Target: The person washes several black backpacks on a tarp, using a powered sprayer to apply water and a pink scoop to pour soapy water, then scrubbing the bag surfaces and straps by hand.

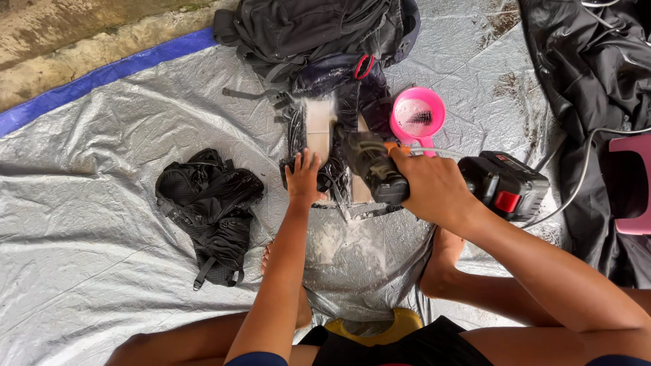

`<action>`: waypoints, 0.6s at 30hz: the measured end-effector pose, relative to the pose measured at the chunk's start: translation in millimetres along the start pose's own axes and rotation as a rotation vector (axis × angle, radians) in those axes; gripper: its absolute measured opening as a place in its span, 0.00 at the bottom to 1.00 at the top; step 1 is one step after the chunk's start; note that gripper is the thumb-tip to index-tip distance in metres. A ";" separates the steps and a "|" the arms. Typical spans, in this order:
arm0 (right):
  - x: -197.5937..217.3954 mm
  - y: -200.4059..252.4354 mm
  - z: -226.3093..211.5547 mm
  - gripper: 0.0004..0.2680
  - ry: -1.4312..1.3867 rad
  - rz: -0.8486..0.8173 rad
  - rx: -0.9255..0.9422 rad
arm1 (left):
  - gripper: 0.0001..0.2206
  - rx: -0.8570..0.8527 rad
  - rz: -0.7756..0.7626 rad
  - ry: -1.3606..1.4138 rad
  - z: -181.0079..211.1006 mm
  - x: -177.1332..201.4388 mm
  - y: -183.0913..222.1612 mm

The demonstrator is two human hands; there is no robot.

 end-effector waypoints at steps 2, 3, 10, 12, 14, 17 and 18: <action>5.5 -2.0 -2.8 0.25 0.020 0.017 0.002 | 0.66 0.000 0.023 -0.044 2.4 -3.7 -0.6; 8.7 -2.7 -4.1 0.25 0.043 0.034 0.006 | 0.66 0.003 0.047 -0.085 3.9 -5.0 -0.5; -19.4 26.4 -7.1 0.23 -0.009 -0.204 0.076 | 0.59 -0.050 0.032 0.001 3.8 12.1 11.7; -30.3 32.7 -7.7 0.25 0.029 -0.218 0.107 | 0.56 -0.061 0.017 0.040 4.9 24.7 21.5; -15.7 30.5 -11.5 0.25 0.023 -0.202 0.084 | 0.57 -0.071 0.009 0.070 0.0 18.7 18.4; -6.9 25.2 -7.5 0.27 0.042 -0.151 0.046 | 0.59 -0.093 0.005 0.140 -2.8 17.5 19.7; -5.2 22.3 -4.9 0.27 0.069 -0.115 0.033 | 0.61 -0.103 0.009 0.183 -3.6 18.7 21.3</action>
Point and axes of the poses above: each hand's wrist, its own y-axis away from the middle knuckle, its own x-axis out of the back of the hand, z = x × y, the point moved 8 cm from there along -y, towards the middle knuckle, and after that the axes turned 7 degrees about z, right-handed, at the moved point
